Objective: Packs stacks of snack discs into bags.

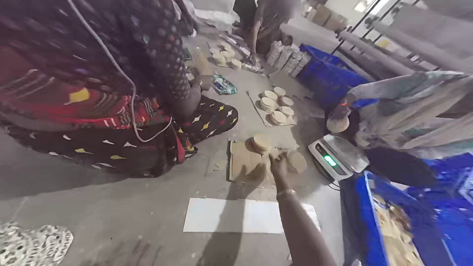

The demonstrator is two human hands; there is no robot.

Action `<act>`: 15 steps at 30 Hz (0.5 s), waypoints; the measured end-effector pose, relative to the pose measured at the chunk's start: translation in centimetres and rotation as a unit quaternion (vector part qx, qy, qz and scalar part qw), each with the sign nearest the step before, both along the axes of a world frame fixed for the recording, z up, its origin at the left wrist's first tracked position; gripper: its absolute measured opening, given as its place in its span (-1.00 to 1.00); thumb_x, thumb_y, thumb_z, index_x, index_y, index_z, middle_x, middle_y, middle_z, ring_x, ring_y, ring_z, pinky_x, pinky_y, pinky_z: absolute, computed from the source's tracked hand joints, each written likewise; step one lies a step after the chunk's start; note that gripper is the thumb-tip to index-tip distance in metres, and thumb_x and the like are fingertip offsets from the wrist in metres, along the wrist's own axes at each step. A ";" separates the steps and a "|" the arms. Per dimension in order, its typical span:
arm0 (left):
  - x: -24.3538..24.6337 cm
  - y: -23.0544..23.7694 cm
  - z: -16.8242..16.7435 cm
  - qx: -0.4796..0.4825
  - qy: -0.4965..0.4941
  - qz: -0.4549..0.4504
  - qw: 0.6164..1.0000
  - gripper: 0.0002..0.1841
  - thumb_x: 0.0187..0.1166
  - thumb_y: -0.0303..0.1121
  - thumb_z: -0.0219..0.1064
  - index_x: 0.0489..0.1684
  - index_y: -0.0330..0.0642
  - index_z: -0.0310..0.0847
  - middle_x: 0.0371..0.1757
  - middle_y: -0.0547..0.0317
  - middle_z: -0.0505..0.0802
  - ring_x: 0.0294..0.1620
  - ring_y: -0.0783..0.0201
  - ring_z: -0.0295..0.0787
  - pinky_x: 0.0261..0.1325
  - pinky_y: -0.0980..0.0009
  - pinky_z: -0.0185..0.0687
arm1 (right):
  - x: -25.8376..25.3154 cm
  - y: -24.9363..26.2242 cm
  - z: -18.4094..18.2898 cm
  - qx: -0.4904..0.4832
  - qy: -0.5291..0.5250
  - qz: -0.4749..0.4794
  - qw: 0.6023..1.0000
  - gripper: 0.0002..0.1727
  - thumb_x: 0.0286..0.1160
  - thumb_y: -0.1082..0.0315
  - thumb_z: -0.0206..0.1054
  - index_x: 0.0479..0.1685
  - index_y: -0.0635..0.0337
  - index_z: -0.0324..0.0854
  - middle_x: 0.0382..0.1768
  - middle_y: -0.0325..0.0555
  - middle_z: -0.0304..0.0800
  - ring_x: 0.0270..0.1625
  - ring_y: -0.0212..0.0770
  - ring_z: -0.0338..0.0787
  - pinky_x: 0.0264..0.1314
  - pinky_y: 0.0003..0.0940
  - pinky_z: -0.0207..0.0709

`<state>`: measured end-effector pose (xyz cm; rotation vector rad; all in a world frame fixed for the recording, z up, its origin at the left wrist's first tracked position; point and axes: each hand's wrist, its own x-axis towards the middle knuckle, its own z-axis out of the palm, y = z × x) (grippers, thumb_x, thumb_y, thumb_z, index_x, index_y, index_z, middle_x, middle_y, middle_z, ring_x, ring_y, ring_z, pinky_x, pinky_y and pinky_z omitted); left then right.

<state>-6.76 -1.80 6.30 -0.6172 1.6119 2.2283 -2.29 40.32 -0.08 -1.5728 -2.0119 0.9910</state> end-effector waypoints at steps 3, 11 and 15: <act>2.3 4.5 -3.3 -0.031 -0.038 -0.124 0.991 -0.36 0.89 -0.17 -0.38 0.85 -0.38 -0.33 0.78 -0.35 0.14 0.77 -0.03 0.21 0.72 0.09 0.25 | -4.4 5.4 -0.2 -0.049 -0.065 -0.051 0.995 -0.12 0.68 -0.17 0.26 0.54 0.59 0.35 0.43 0.57 0.53 0.50 0.37 0.56 0.56 0.23 0.34; 0.0 7.3 -7.1 -0.152 -0.085 -0.129 0.976 -0.45 0.92 -0.19 -0.27 0.81 -0.26 -0.10 0.36 0.02 0.44 0.30 0.34 0.55 0.32 0.37 0.57 | -6.8 10.1 -2.0 -0.126 -0.151 0.023 0.980 -0.31 0.32 -0.18 0.57 -0.01 0.40 0.74 0.03 0.25 0.82 0.09 0.16 0.80 0.21 0.22 0.58; 0.5 6.9 -8.6 -0.170 -0.040 -0.182 0.968 -0.43 0.89 -0.25 -0.16 0.82 -0.31 -0.10 0.53 -0.18 0.40 0.40 0.21 0.52 0.35 0.30 0.57 | -7.3 8.6 -1.7 -0.113 -0.117 0.002 0.987 -0.35 0.38 -0.02 0.55 0.23 0.39 0.66 0.23 0.33 0.74 0.30 0.25 0.72 0.36 0.29 0.52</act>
